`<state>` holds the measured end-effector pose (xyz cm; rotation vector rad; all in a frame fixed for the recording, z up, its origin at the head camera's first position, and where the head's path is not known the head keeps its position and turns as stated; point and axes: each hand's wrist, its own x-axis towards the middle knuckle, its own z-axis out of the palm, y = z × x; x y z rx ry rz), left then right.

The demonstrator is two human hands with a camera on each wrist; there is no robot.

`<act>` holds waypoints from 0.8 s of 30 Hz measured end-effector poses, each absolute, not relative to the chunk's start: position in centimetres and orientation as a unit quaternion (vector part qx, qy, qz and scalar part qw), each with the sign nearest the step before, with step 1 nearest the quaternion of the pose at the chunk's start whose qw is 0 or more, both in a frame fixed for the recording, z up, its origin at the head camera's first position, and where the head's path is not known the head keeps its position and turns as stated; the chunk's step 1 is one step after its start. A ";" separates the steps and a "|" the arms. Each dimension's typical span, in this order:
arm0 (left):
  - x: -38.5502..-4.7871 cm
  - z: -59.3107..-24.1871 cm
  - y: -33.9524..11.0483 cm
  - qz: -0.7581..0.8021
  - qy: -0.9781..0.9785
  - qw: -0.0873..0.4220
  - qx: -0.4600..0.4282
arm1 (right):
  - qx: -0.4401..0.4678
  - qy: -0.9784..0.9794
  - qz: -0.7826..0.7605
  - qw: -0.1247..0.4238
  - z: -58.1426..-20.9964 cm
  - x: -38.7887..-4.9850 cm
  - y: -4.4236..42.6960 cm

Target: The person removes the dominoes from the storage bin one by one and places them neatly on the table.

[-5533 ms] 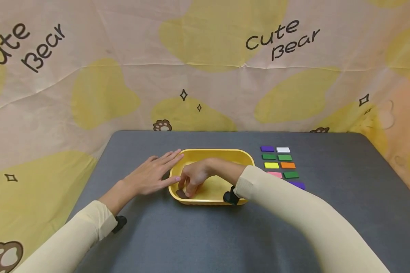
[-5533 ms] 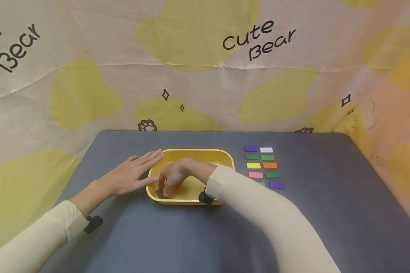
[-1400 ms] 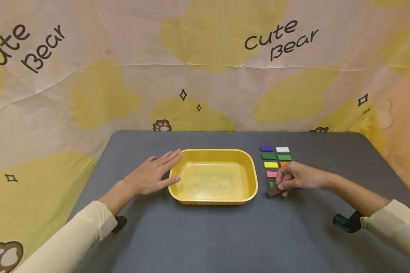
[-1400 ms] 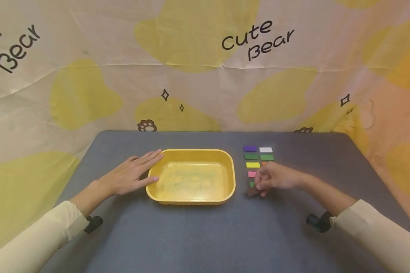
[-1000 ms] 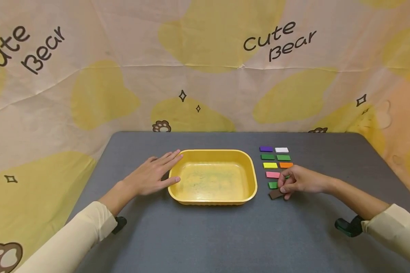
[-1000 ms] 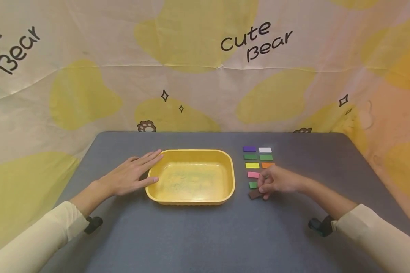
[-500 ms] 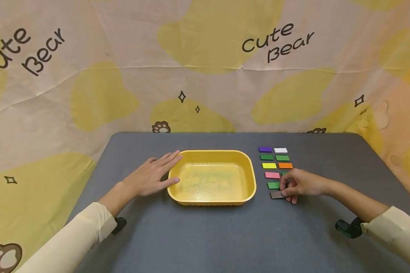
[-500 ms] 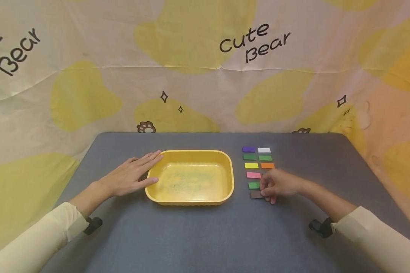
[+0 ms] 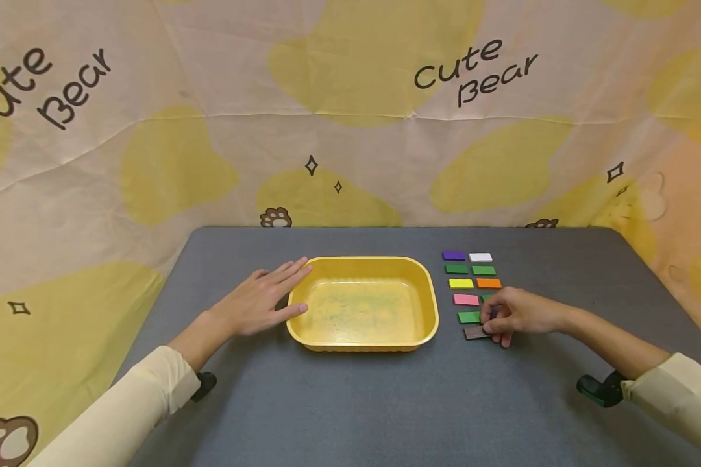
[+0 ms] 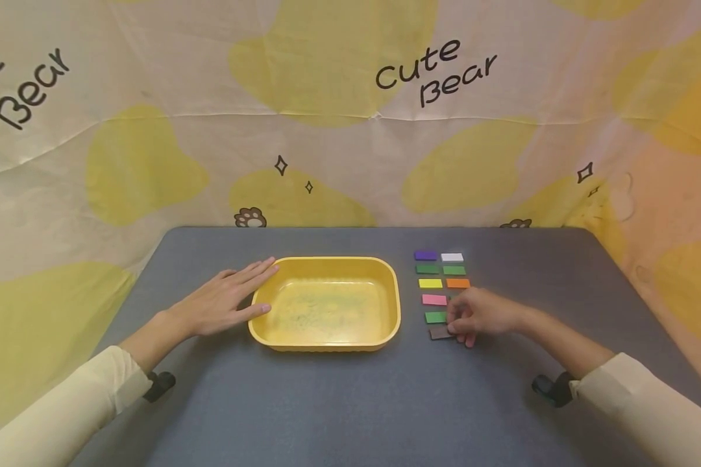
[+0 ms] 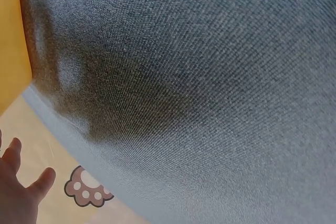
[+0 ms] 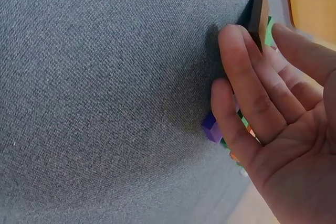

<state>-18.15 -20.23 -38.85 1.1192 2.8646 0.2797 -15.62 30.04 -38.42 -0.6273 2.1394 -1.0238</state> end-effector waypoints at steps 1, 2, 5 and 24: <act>-18.1 -38.9 -20.2 0.091 0.927 0.026 0.362 | -0.238 0.822 -0.392 0.338 -38.4 -15.7 30.1; -18.1 -38.9 -20.3 0.091 0.927 0.027 0.362 | -0.237 0.823 -0.391 0.338 -38.3 -15.7 30.1; -18.1 -38.8 -20.2 0.092 0.927 0.026 0.363 | -0.233 0.824 -0.387 0.342 -38.0 -15.7 30.2; -19.3 -35.1 -20.4 0.141 0.936 0.075 0.314 | -0.185 0.852 -0.294 0.393 -32.6 -18.3 31.0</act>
